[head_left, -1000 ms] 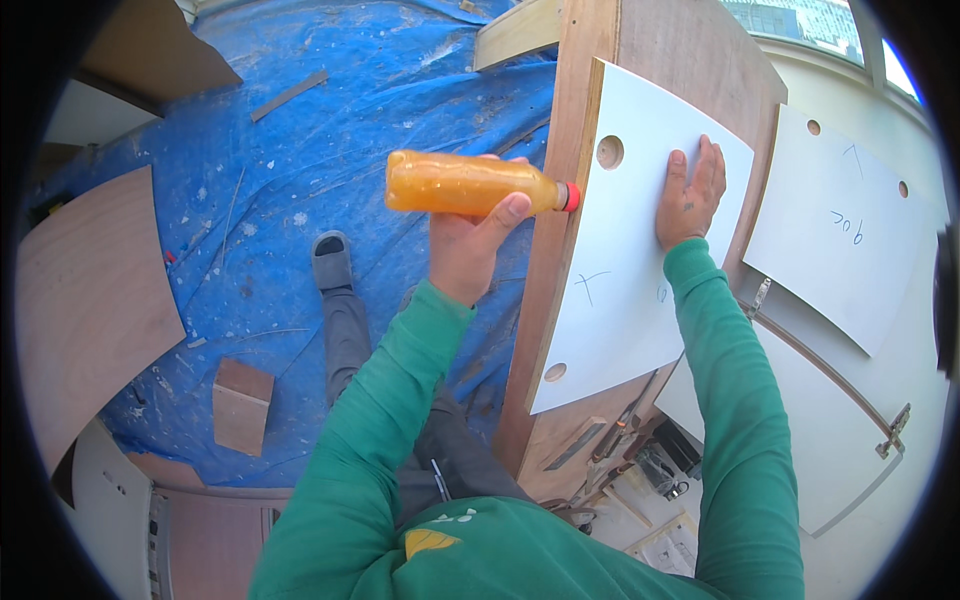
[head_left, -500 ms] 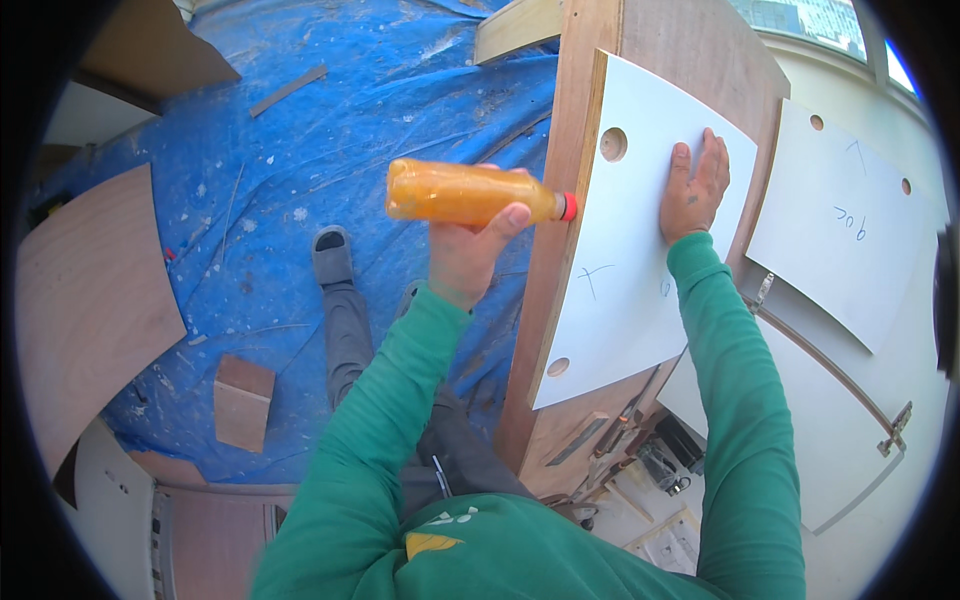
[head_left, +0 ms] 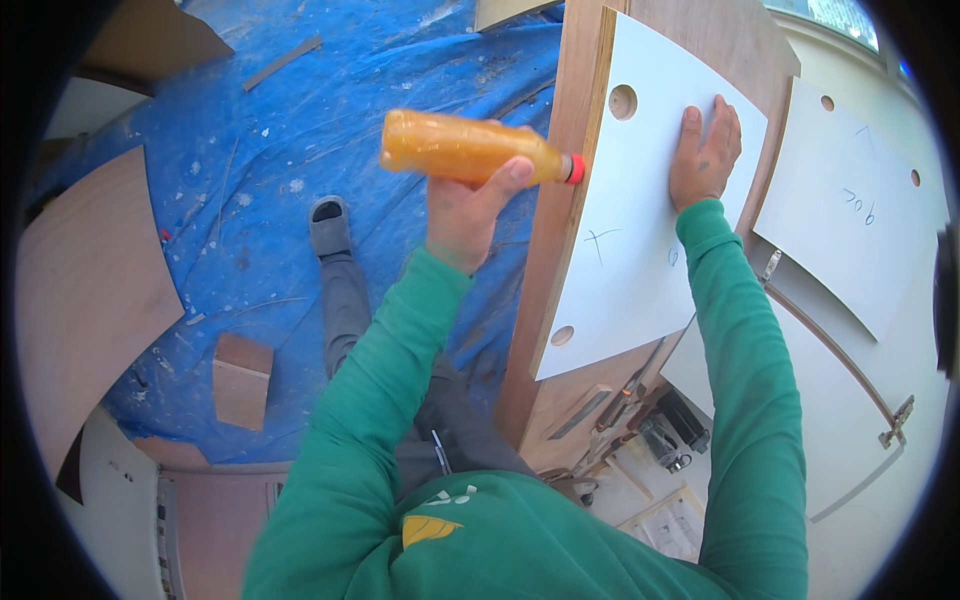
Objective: The person applies glue from a bottle along the edge of a white panel, then places a wooden panel on top. They lift and reposition the panels, aligning them for assembly.
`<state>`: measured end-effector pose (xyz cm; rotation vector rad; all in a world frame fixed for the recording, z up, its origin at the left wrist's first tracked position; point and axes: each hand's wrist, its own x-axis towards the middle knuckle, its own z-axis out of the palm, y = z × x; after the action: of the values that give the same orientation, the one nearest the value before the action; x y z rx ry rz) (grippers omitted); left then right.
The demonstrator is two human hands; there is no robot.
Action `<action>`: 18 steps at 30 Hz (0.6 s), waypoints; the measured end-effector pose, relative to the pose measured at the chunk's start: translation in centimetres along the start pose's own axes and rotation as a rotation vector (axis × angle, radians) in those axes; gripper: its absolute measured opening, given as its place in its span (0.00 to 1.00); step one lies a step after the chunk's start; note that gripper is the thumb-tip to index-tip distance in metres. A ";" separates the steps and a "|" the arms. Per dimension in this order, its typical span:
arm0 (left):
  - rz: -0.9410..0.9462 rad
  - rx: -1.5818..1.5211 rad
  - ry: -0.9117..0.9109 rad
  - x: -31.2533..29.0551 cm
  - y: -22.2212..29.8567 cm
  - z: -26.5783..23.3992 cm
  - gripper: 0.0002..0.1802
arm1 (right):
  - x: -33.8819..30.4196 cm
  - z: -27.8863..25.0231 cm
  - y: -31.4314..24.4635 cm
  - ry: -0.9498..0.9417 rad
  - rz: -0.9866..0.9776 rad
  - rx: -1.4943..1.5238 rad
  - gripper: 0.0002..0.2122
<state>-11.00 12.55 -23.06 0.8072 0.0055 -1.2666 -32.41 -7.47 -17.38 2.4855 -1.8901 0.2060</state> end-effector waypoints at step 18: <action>-0.097 0.050 -0.042 -5.4 -0.5 -1.7 0.29 | 0.0 0.2 0.6 0.030 -0.054 0.027 0.32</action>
<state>-12.50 17.97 -22.26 0.8313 -0.0214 -1.3795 -33.00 -7.63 -17.68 2.5319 -1.8188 0.2682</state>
